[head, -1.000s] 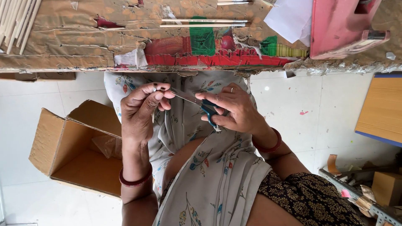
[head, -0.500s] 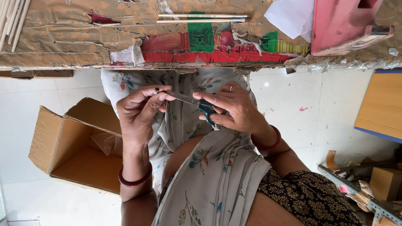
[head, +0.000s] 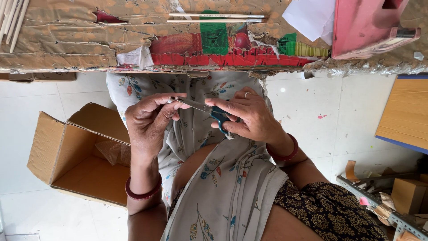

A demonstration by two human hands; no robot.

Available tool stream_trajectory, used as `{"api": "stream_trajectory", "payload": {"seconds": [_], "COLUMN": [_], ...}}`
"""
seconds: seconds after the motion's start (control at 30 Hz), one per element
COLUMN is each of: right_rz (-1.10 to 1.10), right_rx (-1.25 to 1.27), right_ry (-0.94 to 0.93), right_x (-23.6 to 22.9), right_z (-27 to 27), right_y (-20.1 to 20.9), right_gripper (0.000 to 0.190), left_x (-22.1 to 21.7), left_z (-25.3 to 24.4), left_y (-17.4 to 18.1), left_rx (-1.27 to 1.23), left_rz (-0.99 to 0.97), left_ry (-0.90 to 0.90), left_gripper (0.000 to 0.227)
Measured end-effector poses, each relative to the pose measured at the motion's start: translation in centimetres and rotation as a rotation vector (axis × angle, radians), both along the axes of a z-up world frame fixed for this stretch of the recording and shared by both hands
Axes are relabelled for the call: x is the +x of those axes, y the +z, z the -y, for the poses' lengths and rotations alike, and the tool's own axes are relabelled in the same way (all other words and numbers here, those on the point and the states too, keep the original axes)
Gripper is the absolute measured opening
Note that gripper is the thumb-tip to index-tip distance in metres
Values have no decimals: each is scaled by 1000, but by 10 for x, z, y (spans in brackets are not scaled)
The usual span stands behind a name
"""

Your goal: Trimming the tips of wooden brushes using a pair of scissors on a workbench.

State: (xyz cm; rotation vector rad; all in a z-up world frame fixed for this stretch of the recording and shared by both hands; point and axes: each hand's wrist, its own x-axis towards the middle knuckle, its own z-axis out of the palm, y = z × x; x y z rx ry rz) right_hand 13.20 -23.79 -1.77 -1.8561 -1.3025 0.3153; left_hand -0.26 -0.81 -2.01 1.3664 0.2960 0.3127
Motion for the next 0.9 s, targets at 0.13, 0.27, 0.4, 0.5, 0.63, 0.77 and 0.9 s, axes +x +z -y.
{"api": "stream_trajectory", "payload": {"seconds": [0.13,0.27,0.4,0.5,0.63,0.77,0.9], "right_rz": [75,109,78,30,2,-17,-16], "right_rx": [20,18,68,162,191,148,151], "right_ry": [-23,-37,-76,-141,-185,-212,-202], "right_x": [0,1,1,4,3,0,4], "right_z": [0,2,3,6,7,7,8], "right_y": [0,-3,-10,-18,-10,-5,-5], "right_gripper": [62,58,55,52,52,53,55], "left_x": [2,4,9,29,76,111,127], "left_z": [0,-1,-10,-29,-72,-129,-168], "left_y": [5,5,8,20,37,6,-30], "left_rx": [28,48,88,232,843,1290,1680], "left_rz": [-26,-26,3,68,-28,112,189], "left_ry": [-12,-22,-33,19,267,398,567], "left_gripper": [17,16,17,16,7,14,4]}}
